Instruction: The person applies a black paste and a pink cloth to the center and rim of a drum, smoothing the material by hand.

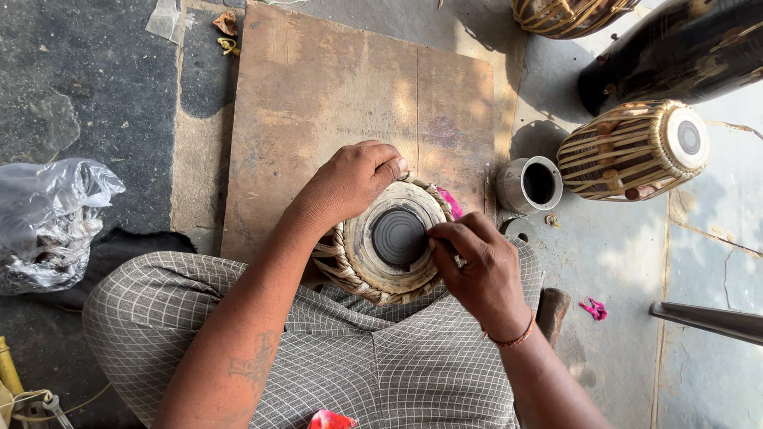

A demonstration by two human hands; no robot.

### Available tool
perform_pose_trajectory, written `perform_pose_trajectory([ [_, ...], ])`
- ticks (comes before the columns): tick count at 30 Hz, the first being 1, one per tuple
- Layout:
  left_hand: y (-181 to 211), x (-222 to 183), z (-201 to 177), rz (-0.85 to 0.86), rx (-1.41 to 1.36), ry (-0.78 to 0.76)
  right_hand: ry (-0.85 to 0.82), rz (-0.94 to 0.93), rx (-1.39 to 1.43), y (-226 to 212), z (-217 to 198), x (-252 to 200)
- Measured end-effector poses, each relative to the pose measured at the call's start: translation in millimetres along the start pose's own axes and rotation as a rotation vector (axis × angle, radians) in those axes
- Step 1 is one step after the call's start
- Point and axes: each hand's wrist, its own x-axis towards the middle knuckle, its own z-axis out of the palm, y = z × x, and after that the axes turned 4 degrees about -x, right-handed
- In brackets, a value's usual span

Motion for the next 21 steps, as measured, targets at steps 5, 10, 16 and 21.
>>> perform_pose_trajectory([
  [5,0.6,-4.7,-3.2,-0.040,0.010,0.041,-0.123,0.125,0.256,4.2,0.9,-21.0],
  [10,-9.8,-6.0,-1.5,-0.056,0.145,0.113,0.095,0.422,0.777,88.7,15.8,-11.1],
  [16,8.3,-19.2,-20.6,-0.037,0.219,0.156,-0.215,0.642,0.113,229.2,115.6,36.3],
  [21,16.4,-20.4,-29.3,-0.093,0.252,0.082,-0.132,0.437,-0.099,278.8,183.4,17.3],
])
